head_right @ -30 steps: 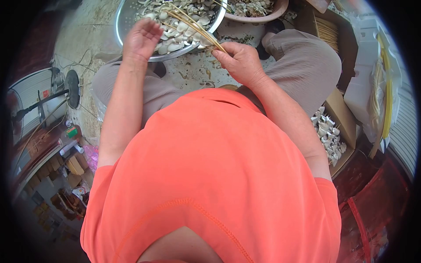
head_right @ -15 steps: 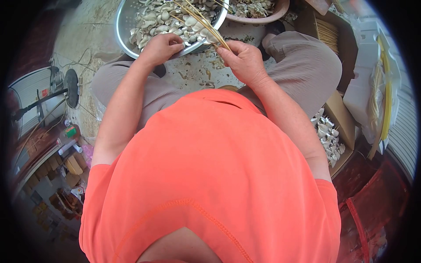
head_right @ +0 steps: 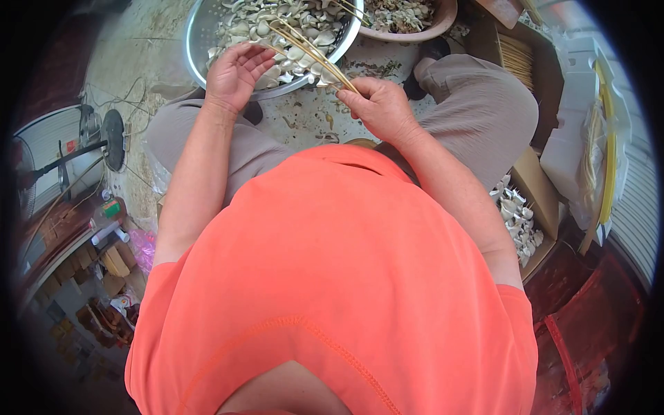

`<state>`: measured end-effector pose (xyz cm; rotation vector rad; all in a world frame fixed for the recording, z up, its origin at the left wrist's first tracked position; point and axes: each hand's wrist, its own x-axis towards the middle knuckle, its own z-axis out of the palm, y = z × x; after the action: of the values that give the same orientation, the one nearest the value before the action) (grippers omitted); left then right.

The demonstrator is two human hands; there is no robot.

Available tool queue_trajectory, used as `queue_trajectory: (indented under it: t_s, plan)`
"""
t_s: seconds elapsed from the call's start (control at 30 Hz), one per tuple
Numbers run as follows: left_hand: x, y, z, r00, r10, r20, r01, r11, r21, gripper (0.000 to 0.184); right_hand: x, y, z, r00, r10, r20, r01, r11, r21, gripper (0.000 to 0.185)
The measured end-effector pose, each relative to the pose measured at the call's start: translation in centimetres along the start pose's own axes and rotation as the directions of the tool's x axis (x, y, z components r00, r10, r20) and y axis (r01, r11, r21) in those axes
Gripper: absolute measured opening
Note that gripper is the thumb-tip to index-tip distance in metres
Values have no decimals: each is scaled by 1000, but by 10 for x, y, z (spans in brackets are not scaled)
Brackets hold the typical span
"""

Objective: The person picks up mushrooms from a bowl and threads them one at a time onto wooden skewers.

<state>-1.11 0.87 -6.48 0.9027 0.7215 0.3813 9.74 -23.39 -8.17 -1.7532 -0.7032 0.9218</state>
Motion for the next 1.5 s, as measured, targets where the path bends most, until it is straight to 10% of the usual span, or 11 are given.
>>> queue_trajectory:
  t_s: [1.5]
  plan:
    - [-12,-40,30,966,37,-256,-35,999,15,25,-1,-2,13,999,-5,-33,2,996,-84,19]
